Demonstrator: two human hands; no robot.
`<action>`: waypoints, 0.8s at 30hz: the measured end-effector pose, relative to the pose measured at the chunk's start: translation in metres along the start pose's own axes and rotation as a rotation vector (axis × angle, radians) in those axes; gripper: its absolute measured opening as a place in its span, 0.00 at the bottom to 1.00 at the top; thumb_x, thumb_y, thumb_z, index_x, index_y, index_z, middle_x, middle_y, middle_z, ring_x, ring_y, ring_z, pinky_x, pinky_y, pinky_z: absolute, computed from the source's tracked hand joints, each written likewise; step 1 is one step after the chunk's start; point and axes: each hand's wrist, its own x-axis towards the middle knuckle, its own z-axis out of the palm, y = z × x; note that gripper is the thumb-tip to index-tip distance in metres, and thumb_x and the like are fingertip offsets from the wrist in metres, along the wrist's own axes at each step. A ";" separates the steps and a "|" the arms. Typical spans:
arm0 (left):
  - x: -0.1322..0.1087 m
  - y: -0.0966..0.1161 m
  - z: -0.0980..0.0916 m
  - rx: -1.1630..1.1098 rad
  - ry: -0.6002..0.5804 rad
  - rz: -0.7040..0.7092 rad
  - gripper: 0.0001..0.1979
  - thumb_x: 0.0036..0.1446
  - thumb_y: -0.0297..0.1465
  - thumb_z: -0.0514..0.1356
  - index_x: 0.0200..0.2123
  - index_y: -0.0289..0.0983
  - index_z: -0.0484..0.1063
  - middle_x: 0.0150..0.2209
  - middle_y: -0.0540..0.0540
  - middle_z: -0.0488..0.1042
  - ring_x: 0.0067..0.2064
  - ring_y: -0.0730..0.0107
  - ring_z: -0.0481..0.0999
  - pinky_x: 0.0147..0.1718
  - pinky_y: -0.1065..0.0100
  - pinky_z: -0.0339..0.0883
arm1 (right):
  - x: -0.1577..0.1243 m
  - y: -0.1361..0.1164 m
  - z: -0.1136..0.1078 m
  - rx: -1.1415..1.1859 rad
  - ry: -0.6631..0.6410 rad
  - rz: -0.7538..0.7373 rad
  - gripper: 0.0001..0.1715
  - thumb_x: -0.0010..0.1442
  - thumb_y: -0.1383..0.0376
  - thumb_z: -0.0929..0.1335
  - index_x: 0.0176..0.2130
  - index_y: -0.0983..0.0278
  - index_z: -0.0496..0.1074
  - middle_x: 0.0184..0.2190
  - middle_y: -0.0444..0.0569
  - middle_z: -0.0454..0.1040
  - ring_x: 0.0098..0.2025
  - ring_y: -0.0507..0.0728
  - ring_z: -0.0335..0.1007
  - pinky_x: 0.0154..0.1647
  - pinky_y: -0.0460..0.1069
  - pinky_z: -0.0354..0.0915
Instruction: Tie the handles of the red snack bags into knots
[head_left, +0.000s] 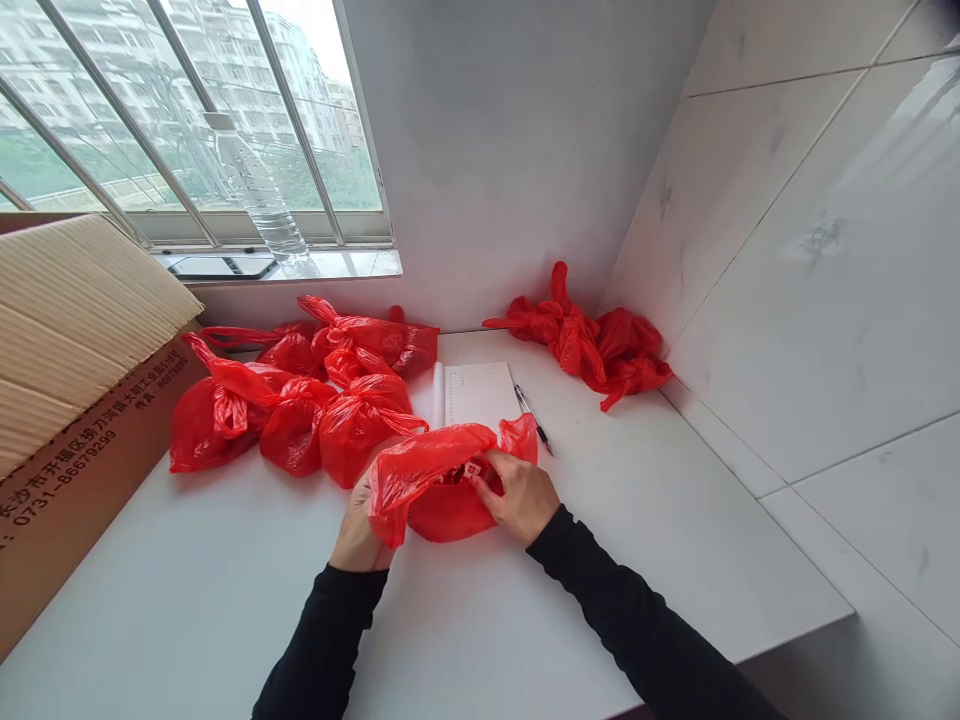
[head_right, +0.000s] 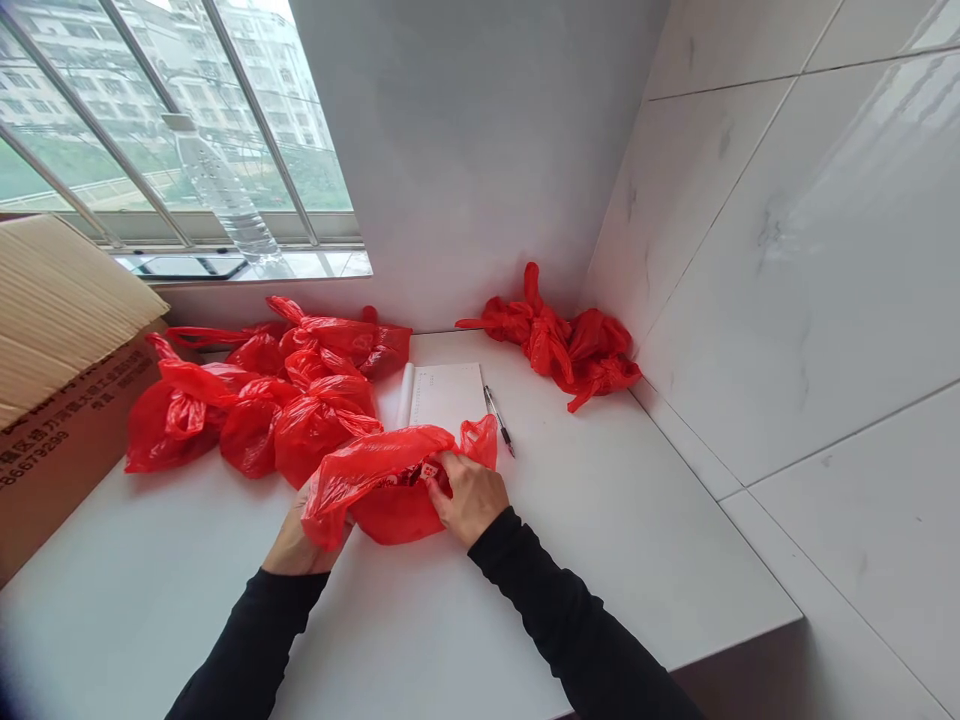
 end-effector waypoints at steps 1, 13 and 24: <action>-0.001 0.000 0.001 0.005 -0.006 0.000 0.22 0.39 0.33 0.75 0.40 0.36 0.79 0.33 0.44 0.81 0.43 0.55 0.81 0.42 0.60 0.77 | 0.000 0.000 0.000 -0.016 -0.009 0.004 0.13 0.64 0.62 0.66 0.49 0.59 0.73 0.37 0.46 0.80 0.37 0.57 0.77 0.34 0.48 0.64; -0.001 -0.007 0.003 0.143 -0.018 0.171 0.33 0.32 0.26 0.76 0.47 0.39 0.76 0.47 0.43 0.79 0.48 0.56 0.79 0.46 0.62 0.75 | 0.000 0.000 -0.003 0.003 -0.045 0.013 0.12 0.66 0.55 0.66 0.40 0.59 0.74 0.30 0.43 0.79 0.31 0.55 0.75 0.28 0.47 0.56; 0.008 -0.025 -0.017 0.028 0.140 0.242 0.21 0.36 0.38 0.76 0.35 0.35 0.81 0.34 0.44 0.82 0.36 0.59 0.80 0.36 0.63 0.77 | 0.000 -0.005 -0.006 -0.143 -0.062 0.111 0.14 0.68 0.61 0.61 0.38 0.59 0.75 0.25 0.44 0.76 0.28 0.56 0.73 0.26 0.49 0.49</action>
